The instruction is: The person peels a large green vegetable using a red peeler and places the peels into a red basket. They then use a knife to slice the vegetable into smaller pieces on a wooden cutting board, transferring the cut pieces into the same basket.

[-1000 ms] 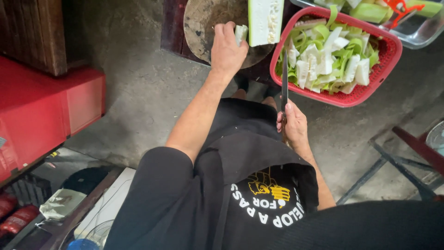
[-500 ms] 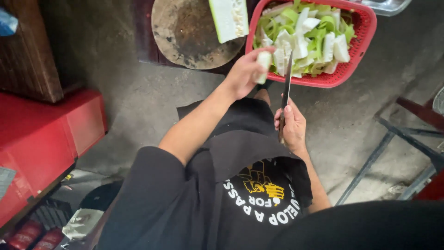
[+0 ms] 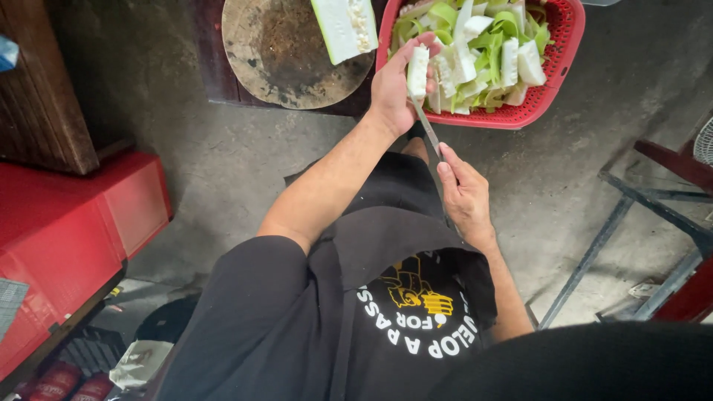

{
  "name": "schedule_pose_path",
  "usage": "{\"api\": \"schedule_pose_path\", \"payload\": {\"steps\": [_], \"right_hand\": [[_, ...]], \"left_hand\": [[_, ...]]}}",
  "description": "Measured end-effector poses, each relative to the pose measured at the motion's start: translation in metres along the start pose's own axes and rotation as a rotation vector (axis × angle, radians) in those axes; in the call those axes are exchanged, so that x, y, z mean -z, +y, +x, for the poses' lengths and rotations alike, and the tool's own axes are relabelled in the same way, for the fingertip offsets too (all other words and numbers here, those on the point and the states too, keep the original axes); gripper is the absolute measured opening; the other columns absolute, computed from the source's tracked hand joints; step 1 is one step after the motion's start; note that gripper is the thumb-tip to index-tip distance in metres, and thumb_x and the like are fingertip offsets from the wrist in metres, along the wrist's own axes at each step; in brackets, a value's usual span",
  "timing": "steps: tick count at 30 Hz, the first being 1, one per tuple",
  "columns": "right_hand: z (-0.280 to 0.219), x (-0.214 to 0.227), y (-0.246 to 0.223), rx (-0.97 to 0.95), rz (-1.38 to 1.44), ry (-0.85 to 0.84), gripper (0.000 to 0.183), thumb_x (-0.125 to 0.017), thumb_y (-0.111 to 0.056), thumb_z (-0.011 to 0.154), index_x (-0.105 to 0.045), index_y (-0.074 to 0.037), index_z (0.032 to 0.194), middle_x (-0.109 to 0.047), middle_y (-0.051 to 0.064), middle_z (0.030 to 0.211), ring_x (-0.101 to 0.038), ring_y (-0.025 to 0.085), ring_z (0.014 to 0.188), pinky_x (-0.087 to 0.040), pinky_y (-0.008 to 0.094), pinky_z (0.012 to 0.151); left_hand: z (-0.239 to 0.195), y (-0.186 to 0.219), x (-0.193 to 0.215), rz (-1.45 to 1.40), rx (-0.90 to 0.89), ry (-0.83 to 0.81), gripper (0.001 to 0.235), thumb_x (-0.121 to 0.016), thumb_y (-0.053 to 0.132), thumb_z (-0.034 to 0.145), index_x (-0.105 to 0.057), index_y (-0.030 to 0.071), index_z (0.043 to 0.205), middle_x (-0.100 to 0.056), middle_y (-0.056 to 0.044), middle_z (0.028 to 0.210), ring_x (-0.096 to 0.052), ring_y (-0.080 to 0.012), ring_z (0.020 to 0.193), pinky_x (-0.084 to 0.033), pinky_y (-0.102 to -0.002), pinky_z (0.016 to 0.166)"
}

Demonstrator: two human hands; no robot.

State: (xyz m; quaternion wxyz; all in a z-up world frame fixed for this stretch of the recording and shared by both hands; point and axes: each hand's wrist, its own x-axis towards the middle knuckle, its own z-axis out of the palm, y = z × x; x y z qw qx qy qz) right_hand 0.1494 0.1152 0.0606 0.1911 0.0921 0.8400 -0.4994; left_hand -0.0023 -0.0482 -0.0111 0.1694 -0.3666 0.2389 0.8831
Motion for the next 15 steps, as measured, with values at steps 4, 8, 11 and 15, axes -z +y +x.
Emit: {"api": "schedule_pose_path", "payload": {"steps": [4, 8, 11, 15], "right_hand": [[0.004, -0.002, 0.006, 0.099, -0.14, -0.012, 0.038, -0.053, -0.025, 0.113, -0.065, -0.008, 0.145, -0.073, 0.007, 0.101, -0.061, 0.02, 0.081, -0.049, 0.033, 0.085], [0.009, -0.002, 0.007, 0.153, -0.226, 0.004, 0.038, -0.052, -0.025, 0.114, -0.064, -0.007, 0.146, -0.073, 0.007, 0.1, -0.061, 0.022, 0.082, -0.051, 0.035, 0.085], [0.012, -0.003, 0.008, 0.227, -0.266, 0.023, 0.036, -0.055, -0.022, 0.115, -0.065, -0.009, 0.147, -0.065, 0.007, 0.086, -0.057, 0.023, 0.075, -0.05, 0.038, 0.076], [0.02, -0.007, 0.023, 0.262, -0.329, 0.047, 0.035, -0.056, -0.025, 0.115, -0.066, -0.012, 0.146, -0.066, 0.006, 0.085, -0.059, 0.024, 0.076, -0.051, 0.039, 0.075]], "left_hand": [[0.005, -0.002, 0.006, -0.073, 0.008, 0.002, 0.033, -0.047, 0.015, 0.108, -0.062, -0.004, 0.13, -0.066, -0.02, 0.117, -0.055, -0.0166, 0.063, -0.046, -0.029, 0.049], [0.001, 0.0, 0.006, -0.078, 0.012, 0.051, 0.03, -0.049, 0.017, 0.108, -0.065, -0.003, 0.123, -0.065, -0.019, 0.11, -0.052, -0.0164, 0.061, -0.046, -0.03, 0.049], [0.001, 0.002, 0.009, -0.113, 0.025, 0.1, 0.03, -0.052, 0.015, 0.106, -0.064, -0.007, 0.122, -0.065, -0.019, 0.102, -0.049, -0.017, 0.059, -0.043, -0.031, 0.05], [0.003, 0.001, 0.017, -0.113, 0.068, 0.127, 0.033, -0.048, 0.02, 0.109, -0.066, -0.004, 0.121, -0.067, -0.016, 0.1, -0.05, -0.0176, 0.063, -0.043, -0.032, 0.055]]}}
